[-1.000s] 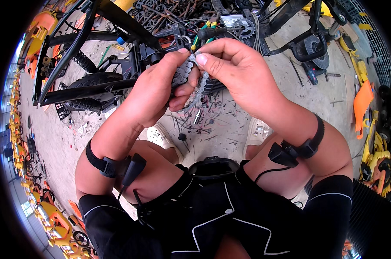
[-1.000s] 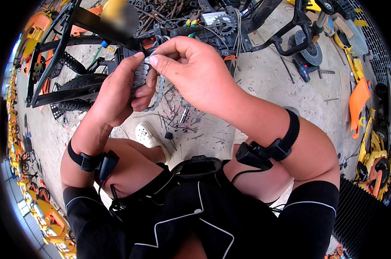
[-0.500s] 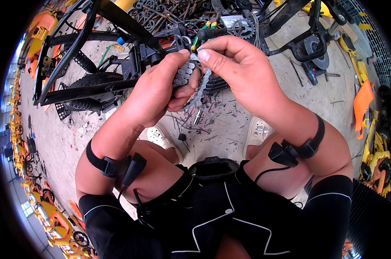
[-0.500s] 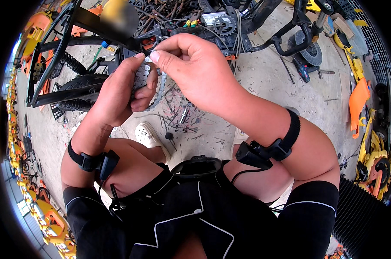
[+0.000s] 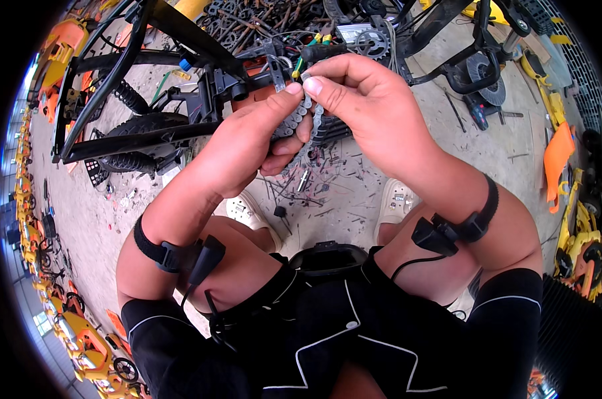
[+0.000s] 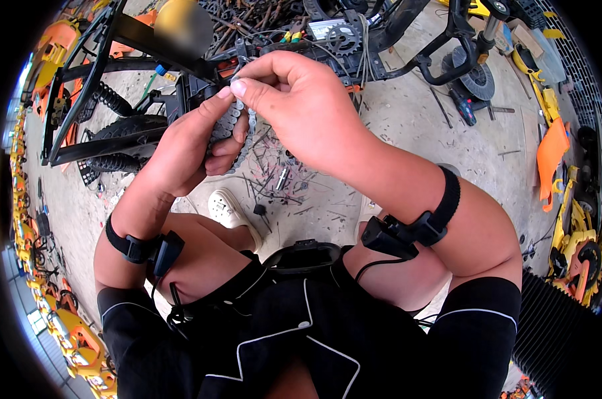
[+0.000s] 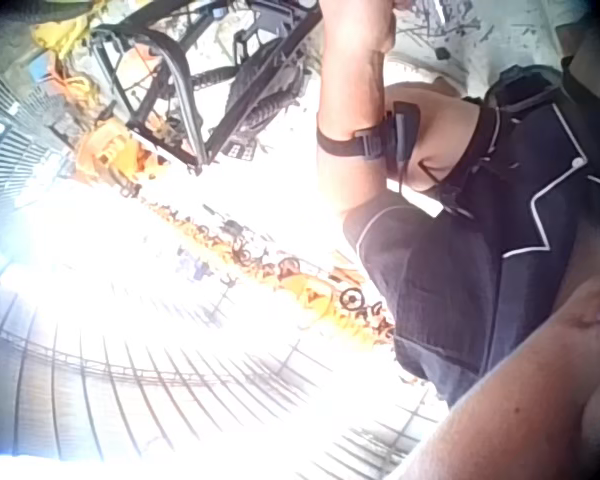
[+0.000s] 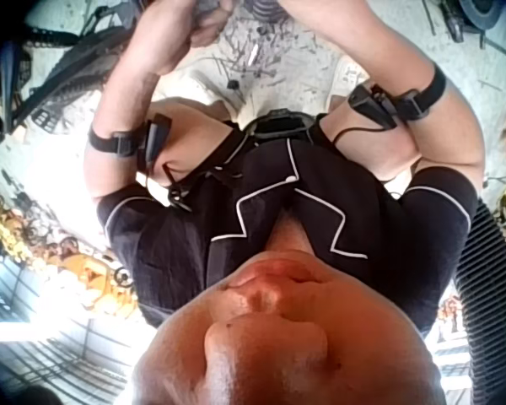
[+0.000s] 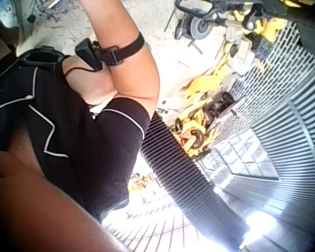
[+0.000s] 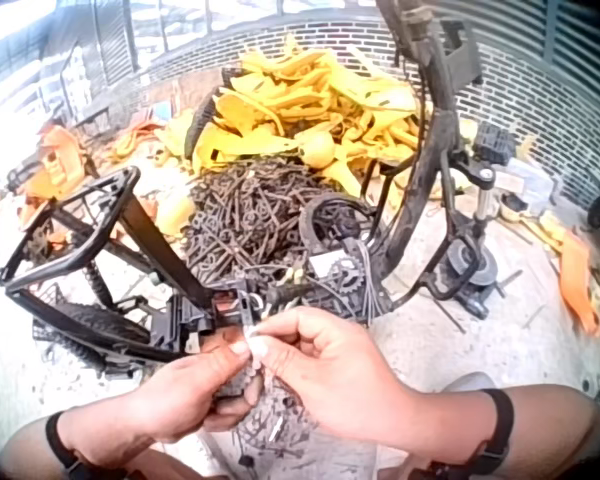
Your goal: The person removes a chain from a sprocket using a screwdriver and then manipulates the links by hand.
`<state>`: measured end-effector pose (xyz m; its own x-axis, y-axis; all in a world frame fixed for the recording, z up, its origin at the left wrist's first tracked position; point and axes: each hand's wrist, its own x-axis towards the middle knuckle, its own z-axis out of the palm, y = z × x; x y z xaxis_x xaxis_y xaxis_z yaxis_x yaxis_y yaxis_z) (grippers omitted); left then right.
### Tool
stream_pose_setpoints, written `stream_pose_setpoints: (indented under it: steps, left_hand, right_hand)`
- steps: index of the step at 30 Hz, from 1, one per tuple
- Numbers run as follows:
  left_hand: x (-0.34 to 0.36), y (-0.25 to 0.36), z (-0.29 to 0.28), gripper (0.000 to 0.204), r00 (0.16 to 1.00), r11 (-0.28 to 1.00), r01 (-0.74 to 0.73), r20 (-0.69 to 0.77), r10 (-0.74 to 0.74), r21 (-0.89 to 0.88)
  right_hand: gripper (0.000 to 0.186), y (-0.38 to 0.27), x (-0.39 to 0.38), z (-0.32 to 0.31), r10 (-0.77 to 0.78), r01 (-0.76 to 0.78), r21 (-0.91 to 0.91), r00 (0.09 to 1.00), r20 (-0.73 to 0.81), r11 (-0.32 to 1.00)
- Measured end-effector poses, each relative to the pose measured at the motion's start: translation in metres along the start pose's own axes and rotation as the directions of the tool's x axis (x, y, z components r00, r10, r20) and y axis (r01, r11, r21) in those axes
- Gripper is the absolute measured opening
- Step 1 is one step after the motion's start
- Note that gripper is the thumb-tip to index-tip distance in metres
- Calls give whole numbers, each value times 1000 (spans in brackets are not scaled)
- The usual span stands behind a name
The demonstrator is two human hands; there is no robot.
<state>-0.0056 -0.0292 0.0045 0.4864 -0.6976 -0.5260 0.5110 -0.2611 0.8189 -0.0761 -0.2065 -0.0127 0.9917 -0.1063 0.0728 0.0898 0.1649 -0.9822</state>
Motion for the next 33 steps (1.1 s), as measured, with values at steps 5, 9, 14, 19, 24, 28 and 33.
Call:
stream_pose_setpoints:
  steps: [5,9,14,19,24,28,33]
  left_hand:
    - [-3,2,0,52,999,1000,3,37,-4,11]
    - [-4,2,-1,52,999,1000,7,31,-7,-13]
    - [-5,3,2,52,1000,1000,18,-4,-18,-9]
    - [-6,3,2,56,999,1000,10,-37,-10,11]
    - [-7,5,5,58,999,1000,-8,-47,9,22]
    - [-6,5,1,56,1000,1000,-11,-5,11,19]
    - [-6,5,2,52,998,998,-55,18,55,4]
  right_hand:
    - [20,9,1,-1,28,-28,80,1000,7,996]
    - [20,13,2,-1,-30,30,-1,1000,-7,1000]
    - [18,10,1,1,-26,26,-70,1000,-6,997]
    - [20,5,0,-1,23,-22,-99,1000,9,995]
    - [22,5,2,-2,34,-33,-27,999,24,999]
    - [22,1,3,-3,88,-88,17,996,15,996]
    - [23,2,3,-6,93,-94,47,995,23,994]
